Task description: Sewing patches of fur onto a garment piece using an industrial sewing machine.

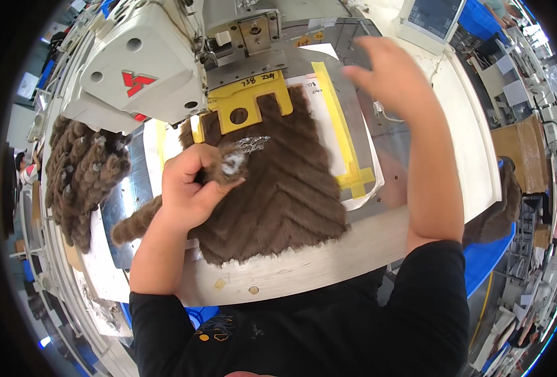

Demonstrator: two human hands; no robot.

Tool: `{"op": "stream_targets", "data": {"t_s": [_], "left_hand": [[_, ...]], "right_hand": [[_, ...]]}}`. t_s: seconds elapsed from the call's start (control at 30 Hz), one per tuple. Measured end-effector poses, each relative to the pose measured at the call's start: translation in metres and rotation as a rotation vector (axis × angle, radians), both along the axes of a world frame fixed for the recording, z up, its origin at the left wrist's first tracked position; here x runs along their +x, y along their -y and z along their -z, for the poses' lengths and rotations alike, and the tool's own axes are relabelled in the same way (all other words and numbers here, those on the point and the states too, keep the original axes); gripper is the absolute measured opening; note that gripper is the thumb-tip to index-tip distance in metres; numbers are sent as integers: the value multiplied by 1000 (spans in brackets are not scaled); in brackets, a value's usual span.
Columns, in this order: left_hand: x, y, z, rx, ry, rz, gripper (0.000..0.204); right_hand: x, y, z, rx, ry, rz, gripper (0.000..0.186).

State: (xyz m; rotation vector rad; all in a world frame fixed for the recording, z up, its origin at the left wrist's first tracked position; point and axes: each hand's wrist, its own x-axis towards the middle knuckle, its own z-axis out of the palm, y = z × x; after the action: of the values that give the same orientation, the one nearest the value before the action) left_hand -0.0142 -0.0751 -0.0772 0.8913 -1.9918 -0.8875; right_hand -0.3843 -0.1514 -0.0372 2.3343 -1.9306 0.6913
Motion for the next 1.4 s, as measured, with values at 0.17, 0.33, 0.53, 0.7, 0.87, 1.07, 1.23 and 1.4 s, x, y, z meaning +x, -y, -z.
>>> {"op": "stream_targets", "data": {"t_s": [0.17, 0.33, 0.53, 0.7, 0.87, 1.07, 1.23, 1.4], "left_hand": [[-9, -14, -15, -217, 136, -47, 33], [-15, -17, -31, -147, 195, -63, 38], [-11, -15, -32, -122, 247, -45, 47], [-18, -18, -28, -31, 164, -30, 73], [3, 4, -27, -139, 277, -58, 62], [24, 20, -45, 99, 521, -143, 38], [11, 11, -46, 81, 583, -116, 37], [-4, -8, -46, 8, 529, 10, 42]], "right_hand": [[128, -80, -23, 236, 414, -747, 54], [130, -86, -35, 409, 411, -640, 30], [130, -82, -37, 496, 457, -596, 23], [142, -86, -24, 370, 469, -628, 27], [102, -68, -41, 375, 807, -375, 22], [5, -50, -81, 215, 627, -206, 28], [12, -67, -71, 70, -37, -70, 46], [119, -78, -21, 164, 41, -707, 43]]}}
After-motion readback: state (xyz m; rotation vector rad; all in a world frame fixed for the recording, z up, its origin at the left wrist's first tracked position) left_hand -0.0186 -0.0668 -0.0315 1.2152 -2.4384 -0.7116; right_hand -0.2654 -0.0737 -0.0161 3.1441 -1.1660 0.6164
